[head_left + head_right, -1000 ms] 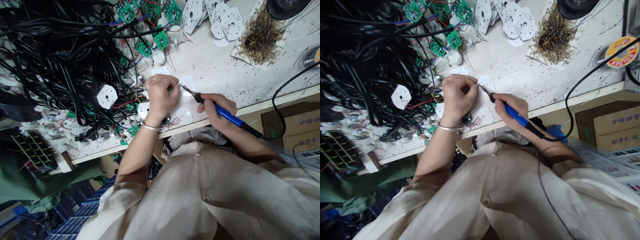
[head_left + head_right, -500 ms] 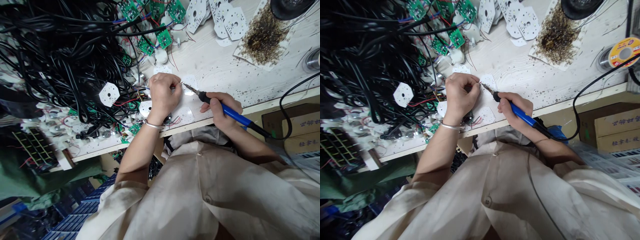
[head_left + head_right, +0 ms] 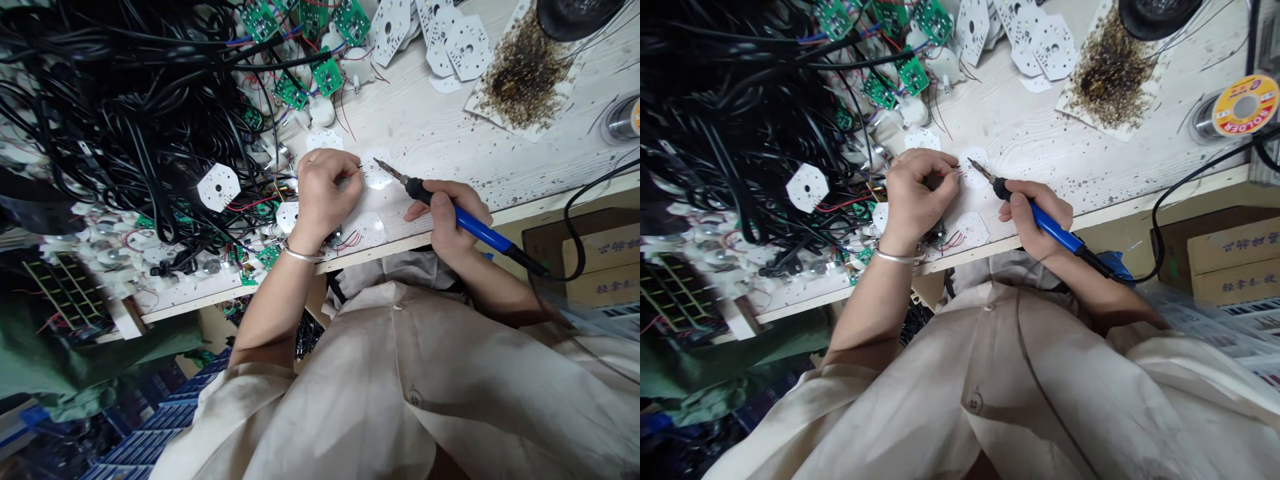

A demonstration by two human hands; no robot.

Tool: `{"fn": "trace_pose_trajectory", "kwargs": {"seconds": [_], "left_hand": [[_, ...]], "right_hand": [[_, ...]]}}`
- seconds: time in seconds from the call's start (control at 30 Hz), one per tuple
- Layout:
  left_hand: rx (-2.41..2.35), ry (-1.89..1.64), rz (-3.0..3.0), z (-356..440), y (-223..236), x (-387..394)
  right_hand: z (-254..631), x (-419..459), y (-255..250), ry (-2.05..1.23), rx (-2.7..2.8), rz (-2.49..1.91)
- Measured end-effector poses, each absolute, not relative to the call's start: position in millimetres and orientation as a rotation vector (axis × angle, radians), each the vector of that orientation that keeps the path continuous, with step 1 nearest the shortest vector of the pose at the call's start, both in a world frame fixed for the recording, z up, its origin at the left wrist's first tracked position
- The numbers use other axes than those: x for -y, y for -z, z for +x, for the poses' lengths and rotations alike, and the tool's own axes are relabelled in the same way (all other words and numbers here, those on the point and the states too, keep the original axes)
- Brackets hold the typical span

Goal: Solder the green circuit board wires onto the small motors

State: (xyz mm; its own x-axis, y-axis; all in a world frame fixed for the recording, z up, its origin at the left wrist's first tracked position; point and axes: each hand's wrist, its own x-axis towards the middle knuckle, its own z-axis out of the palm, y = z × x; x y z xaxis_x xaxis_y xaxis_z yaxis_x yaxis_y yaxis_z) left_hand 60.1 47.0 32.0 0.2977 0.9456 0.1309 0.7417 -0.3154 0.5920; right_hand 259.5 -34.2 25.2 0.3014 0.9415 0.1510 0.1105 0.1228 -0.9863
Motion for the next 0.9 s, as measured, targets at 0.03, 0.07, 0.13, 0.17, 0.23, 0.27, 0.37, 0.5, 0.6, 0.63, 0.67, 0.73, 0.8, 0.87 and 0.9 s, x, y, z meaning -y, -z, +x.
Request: {"fn": "trace_pose_trajectory", "kwargs": {"seconds": [0.03, 0.07, 0.13, 0.17, 0.23, 0.27, 0.37, 0.5, 0.6, 0.63, 0.67, 0.73, 0.8, 0.87, 0.9], "left_hand": [[-1.494, -0.649, 2.161, 59.7, -32.3, -46.6], [-1.487, -0.640, 2.169, 59.5, -32.2, -46.5], [-1.482, -0.625, 2.175, 59.3, -31.3, -47.0], [-1.483, -0.620, 2.175, 59.4, -30.7, -47.5], [-1.490, -0.623, 2.177, 59.7, -29.4, -48.5], [-1.492, -0.623, 2.178, 59.9, -28.7, -49.0], [-1.493, -0.616, 2.181, 60.4, -27.2, -50.1], [-1.508, -0.601, 2.174, 61.3, -27.0, -50.5], [-1.522, -0.589, 2.170, 62.4, -27.9, -50.4], [-1.526, -0.585, 2.170, 62.8, -28.2, -50.3], [-1.529, -0.578, 2.169, 63.1, -28.5, -50.2], [-1.535, -0.564, 2.165, 63.6, -28.8, -50.1], [-1.537, -0.553, 2.162, 63.8, -29.0, -50.0], [-1.537, -0.553, 2.166, 63.8, -29.1, -49.9], [-1.537, -0.552, 2.170, 63.8, -29.2, -49.8]], "right_hand": [[259.5, 34.0, -24.6, -0.844, 1.104, -1.303], [259.4, 33.5, -24.2, -0.855, 1.110, -1.302], [259.2, 32.1, -23.8, -0.865, 1.125, -1.291], [259.1, 31.2, -23.8, -0.864, 1.134, -1.283], [259.1, 29.5, -24.6, -0.870, 1.156, -1.277], [259.1, 28.7, -25.2, -0.879, 1.166, -1.282], [259.3, 27.4, -27.6, -0.926, 1.170, -1.318], [259.4, 27.1, -28.8, -0.976, 1.156, -1.358], [259.3, 26.3, -27.6, -1.002, 1.165, -1.340], [259.2, 25.9, -27.2, -1.002, 1.171, -1.328], [259.1, 25.4, -26.9, -1.001, 1.178, -1.320], [259.0, 24.7, -26.8, -0.998, 1.182, -1.326], [258.9, 24.6, -26.8, -1.002, 1.161, -1.353], [259.1, 25.0, -26.3, -1.004, 1.116, -1.371], [259.4, 25.2, -25.9, -1.005, 1.093, -1.371]]}}
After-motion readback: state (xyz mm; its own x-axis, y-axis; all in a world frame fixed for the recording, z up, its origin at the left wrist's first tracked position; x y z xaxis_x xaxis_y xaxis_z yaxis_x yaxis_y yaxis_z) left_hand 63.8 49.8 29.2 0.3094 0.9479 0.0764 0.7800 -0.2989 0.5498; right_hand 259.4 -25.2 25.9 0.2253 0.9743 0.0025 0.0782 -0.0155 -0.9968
